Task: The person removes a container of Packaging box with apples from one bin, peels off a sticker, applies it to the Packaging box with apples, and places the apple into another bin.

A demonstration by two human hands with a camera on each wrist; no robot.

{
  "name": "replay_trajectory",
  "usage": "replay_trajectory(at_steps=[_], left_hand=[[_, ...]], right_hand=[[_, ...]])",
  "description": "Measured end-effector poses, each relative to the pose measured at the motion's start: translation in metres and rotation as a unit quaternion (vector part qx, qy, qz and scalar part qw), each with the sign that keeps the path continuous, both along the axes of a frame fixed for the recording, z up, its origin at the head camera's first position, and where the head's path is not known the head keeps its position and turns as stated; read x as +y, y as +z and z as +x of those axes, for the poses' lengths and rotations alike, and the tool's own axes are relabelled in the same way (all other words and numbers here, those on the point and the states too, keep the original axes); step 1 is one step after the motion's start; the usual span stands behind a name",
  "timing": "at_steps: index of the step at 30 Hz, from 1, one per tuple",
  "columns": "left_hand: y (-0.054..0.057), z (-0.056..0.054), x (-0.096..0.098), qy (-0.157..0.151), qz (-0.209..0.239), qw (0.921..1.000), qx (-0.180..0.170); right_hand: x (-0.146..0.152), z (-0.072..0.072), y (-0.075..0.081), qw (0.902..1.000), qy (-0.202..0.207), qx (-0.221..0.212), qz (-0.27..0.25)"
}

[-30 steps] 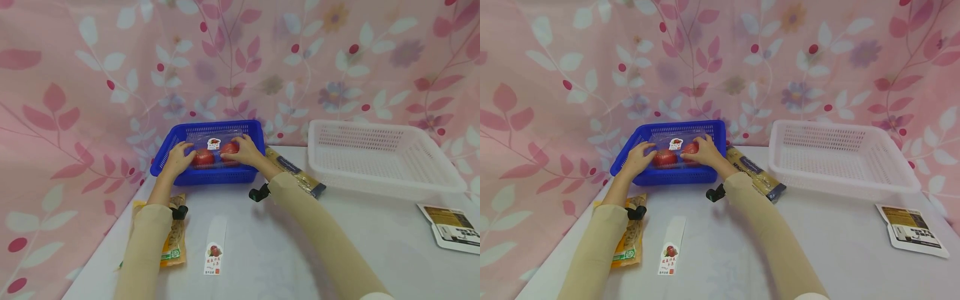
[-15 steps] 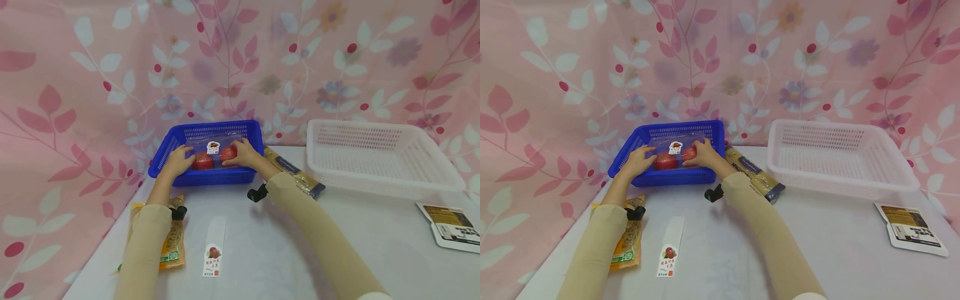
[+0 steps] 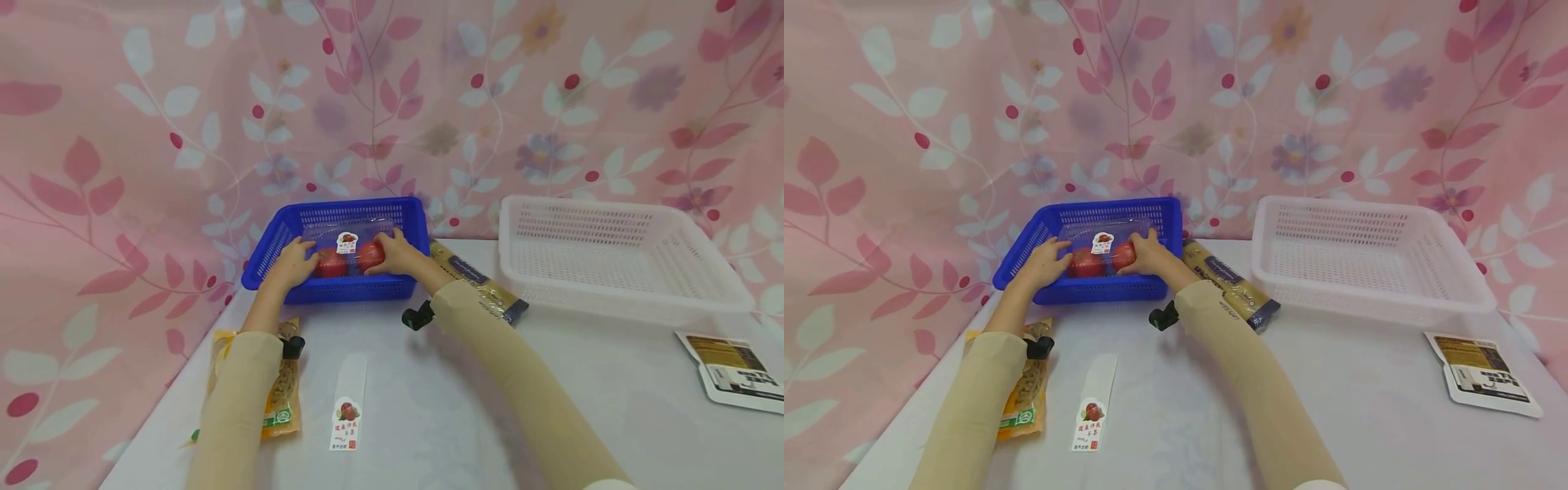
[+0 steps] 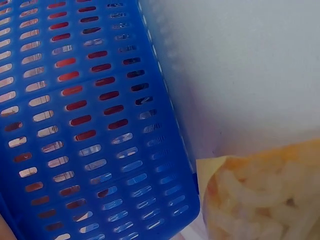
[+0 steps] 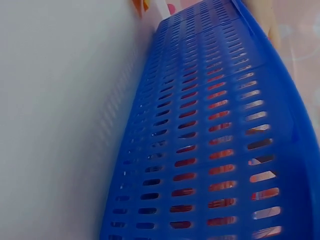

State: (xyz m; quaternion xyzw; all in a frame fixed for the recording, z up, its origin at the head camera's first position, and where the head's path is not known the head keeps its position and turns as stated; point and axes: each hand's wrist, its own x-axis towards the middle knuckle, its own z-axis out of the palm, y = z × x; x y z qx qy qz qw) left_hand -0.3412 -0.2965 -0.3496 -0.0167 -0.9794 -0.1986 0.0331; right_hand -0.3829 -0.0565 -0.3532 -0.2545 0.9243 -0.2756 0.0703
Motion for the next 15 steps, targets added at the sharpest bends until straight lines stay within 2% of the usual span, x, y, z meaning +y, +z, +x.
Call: replay_trajectory(at_steps=[6, 11, 15], left_hand=[[-0.001, 0.001, 0.006, 0.015, -0.037, 0.9992, 0.011], [-0.002, 0.005, 0.007, 0.039, -0.054, 0.9961, 0.059], [-0.001, 0.010, 0.011, 0.042, -0.049, 0.9932, 0.096]], right_hand=[[0.006, 0.008, 0.004, 0.9996, -0.004, 0.023, 0.013], [0.006, 0.019, 0.005, 0.9985, -0.017, 0.052, 0.009], [0.006, 0.029, 0.008, 0.9965, -0.036, 0.075, 0.006]])
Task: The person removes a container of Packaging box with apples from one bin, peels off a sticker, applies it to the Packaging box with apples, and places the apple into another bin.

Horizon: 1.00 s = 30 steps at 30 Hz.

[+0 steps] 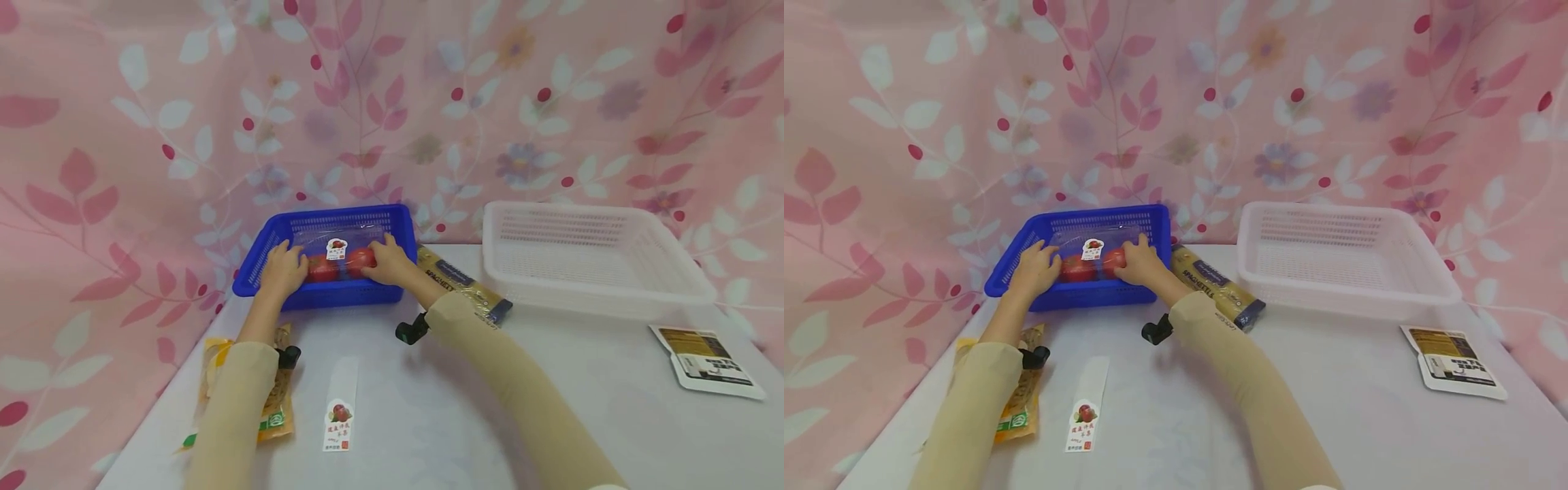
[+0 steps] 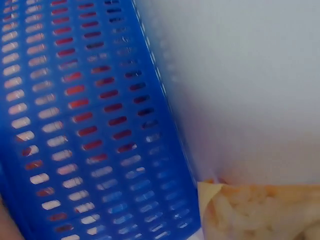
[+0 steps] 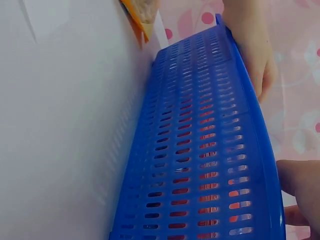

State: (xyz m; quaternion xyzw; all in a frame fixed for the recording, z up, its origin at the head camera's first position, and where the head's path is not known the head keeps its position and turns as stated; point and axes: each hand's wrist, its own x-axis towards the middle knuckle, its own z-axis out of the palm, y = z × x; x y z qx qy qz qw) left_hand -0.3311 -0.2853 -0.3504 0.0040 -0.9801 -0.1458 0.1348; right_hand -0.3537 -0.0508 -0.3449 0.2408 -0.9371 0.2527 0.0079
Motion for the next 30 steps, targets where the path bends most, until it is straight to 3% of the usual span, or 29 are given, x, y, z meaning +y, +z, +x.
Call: replay_trajectory(at_steps=[8, 14, 20, 30], left_hand=[[0.018, 0.004, 0.025, -0.057, 0.040, 0.9973, 0.022], [0.030, 0.017, 0.052, -0.106, 0.001, 0.9929, 0.054], [0.028, 0.034, 0.072, -0.127, -0.037, 0.9881, 0.079], [0.016, 0.053, 0.087, -0.136, -0.123, 0.9813, 0.059]], right_hand=[[0.010, 0.008, 0.007, 0.9985, -0.031, 0.046, -0.004], [0.029, 0.017, 0.008, 0.9950, -0.032, 0.093, 0.019], [0.068, 0.026, 0.005, 0.9870, -0.022, 0.152, 0.047], [0.123, 0.049, 0.003, 0.9741, -0.031, 0.210, 0.079]])
